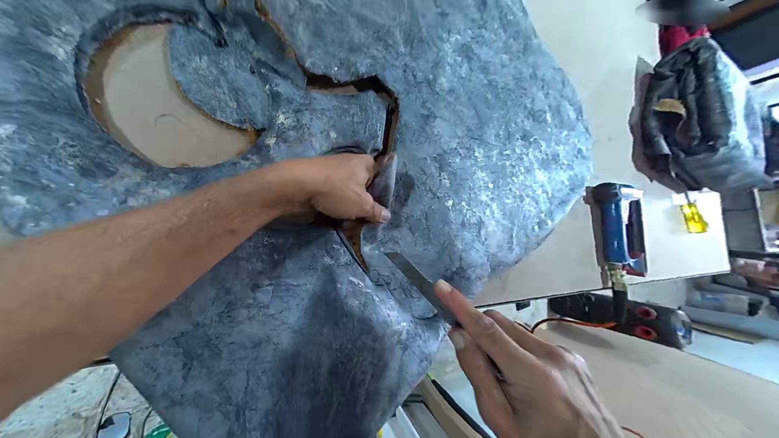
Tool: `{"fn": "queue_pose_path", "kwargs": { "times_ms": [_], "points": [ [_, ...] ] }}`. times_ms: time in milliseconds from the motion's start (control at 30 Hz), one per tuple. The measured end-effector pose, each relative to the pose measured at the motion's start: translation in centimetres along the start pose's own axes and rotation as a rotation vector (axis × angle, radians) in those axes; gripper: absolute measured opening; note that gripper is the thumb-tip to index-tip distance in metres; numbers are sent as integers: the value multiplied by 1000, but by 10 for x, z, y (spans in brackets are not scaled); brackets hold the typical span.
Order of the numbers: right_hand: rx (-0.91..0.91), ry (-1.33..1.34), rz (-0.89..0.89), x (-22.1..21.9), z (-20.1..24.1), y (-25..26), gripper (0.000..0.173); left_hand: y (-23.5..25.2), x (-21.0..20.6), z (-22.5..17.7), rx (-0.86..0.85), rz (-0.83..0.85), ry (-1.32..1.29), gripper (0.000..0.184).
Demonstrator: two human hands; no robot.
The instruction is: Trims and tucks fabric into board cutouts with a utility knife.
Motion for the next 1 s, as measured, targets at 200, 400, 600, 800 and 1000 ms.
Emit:
{"fn": "queue_pose_path", "kwargs": {
  "times_ms": [200, 400, 600, 800, 1000],
  "points": [
    [58, -95, -103, -31, 20, 8, 47, -8, -1, 0, 145, -118, 123, 33],
    [52, -254, -136, -47, 41, 36, 54, -6, 6, -18, 183, -84, 135, 25],
    [13, -304, -76, -62, 32, 23, 55, -4, 8, -31, 160, -71, 194, 23],
    [5, -263, 32, -42, 9, -6, 48, 0, 7, -36, 142, -74, 162, 23],
    [47, -77, 25, -6, -21, 12, 45, -10, -4, -18, 54, -164, 97, 47]
  ]
}}
Point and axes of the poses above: each hand's wrist, its own y-axis towards the middle knuckle, its own x-axis out of the back of the hand, z = x × y, the point moved 10 cm from there along y, towards the middle knuckle, and after that the axes turned 11 degrees about -x, right-handed, at the moved point
